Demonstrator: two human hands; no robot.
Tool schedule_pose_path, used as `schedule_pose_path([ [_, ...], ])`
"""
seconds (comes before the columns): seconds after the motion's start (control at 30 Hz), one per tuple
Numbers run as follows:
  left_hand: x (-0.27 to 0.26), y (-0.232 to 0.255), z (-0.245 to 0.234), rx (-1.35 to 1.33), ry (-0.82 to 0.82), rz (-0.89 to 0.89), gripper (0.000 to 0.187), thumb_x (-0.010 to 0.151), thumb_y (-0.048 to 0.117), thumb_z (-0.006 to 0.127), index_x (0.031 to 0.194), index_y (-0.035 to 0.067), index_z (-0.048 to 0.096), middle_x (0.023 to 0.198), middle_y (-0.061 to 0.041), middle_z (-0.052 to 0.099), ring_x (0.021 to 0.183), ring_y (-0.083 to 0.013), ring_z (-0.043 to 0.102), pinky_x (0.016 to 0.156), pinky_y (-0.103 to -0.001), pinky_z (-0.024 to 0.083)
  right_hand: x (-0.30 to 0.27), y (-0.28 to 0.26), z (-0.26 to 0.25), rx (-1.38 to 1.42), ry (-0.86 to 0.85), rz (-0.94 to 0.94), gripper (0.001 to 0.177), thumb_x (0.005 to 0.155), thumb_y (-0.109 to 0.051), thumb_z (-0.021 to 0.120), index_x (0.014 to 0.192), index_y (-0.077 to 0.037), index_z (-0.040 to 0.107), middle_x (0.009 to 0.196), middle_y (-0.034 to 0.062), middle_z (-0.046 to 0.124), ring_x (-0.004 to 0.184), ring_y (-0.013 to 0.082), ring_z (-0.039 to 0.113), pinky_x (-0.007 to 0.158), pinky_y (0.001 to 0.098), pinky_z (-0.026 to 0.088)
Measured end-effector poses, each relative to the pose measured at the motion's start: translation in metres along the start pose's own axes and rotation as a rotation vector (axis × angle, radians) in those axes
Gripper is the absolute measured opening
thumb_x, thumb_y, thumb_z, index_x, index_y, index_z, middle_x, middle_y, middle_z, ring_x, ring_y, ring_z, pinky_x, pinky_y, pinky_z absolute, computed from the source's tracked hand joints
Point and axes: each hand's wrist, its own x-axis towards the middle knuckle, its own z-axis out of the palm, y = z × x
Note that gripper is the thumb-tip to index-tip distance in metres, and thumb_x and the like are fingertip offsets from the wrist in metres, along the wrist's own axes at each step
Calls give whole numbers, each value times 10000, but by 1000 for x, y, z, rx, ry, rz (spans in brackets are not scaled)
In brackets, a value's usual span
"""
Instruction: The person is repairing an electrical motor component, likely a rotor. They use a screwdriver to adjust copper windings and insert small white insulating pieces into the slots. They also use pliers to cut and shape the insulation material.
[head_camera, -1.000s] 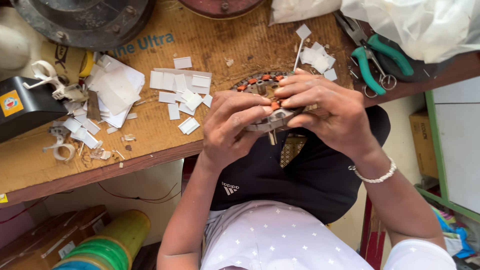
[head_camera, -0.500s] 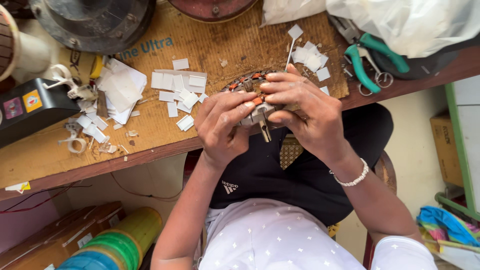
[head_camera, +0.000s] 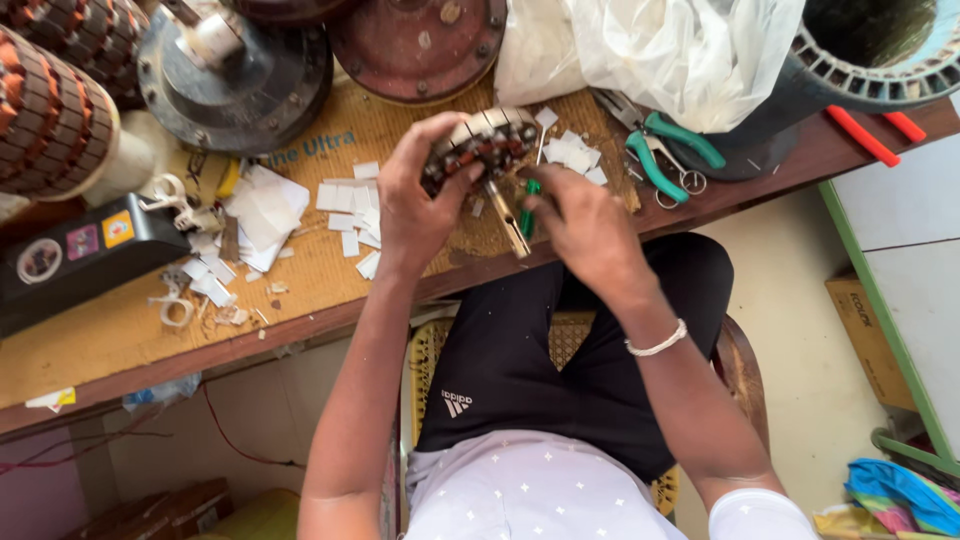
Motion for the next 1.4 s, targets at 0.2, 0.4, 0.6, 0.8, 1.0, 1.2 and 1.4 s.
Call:
schedule_pose_path([
  [0.2, -1, 3, -8, 61, -120, 124, 402, 852, -23, 822, 1208, 76, 663, 1091, -70, 714, 933, -269, 605, 842, -382, 514, -10, 4, 24, -198, 112, -81, 253, 919, -205, 700, 1120, -80, 608, 1056, 155, 656, 834, 394, 706, 686, 519, 556],
  [0.4, 6, -10, -27, 35, -186, 165, 413, 838, -39, 820, 1202, 48, 647, 1002, -85, 655, 933, -289, 582, 821, -401, 486, -41, 11, -16, 140, 339, -136, 274, 1009, -106, 665, 1268, -70, 581, 953, 100, 696, 797, 230, 700, 694, 321, 548],
  [0.6, 20, -18, -29, -3, -242, 205, 387, 819, -43, 824, 1151, 54, 651, 991, -70, 658, 928, -274, 593, 821, -395, 490, -15, 9, -22, 49, 305, -527, 331, 953, 34, 780, 1254, -93, 728, 922, 97, 710, 738, 187, 663, 621, 272, 513],
  [0.8, 17, -27, -31, -35, -232, 204, 376, 817, -18, 836, 1139, 69, 663, 974, -52, 659, 913, -262, 588, 810, -395, 482, 22, 14, -23, -23, 243, -715, 457, 894, 115, 778, 1276, -134, 749, 990, 78, 707, 837, 179, 713, 663, 277, 565],
  [1.0, 18, -35, -33, -101, -235, 205, 369, 827, -15, 835, 1143, 70, 663, 952, -53, 639, 896, -268, 568, 798, -404, 469, 23, 21, -13, -99, 302, -699, 453, 889, 104, 825, 1246, -171, 780, 1012, 76, 656, 833, 198, 659, 653, 305, 538],
  [1.2, 17, -39, -32, -84, -257, 234, 373, 863, -3, 834, 1176, 56, 641, 993, -74, 616, 936, -294, 557, 817, -413, 461, 22, 22, -12, -141, 285, -739, 455, 920, 129, 812, 1277, -152, 782, 1048, 81, 674, 823, 207, 667, 666, 317, 557],
  [1.4, 21, -35, -34, -87, -310, 257, 354, 882, 36, 846, 1173, 52, 645, 998, -66, 625, 920, -292, 546, 822, -419, 459, 20, 18, -29, -268, 215, -794, 471, 920, 88, 792, 1313, -169, 765, 1037, 77, 692, 822, 228, 691, 648, 329, 565],
])
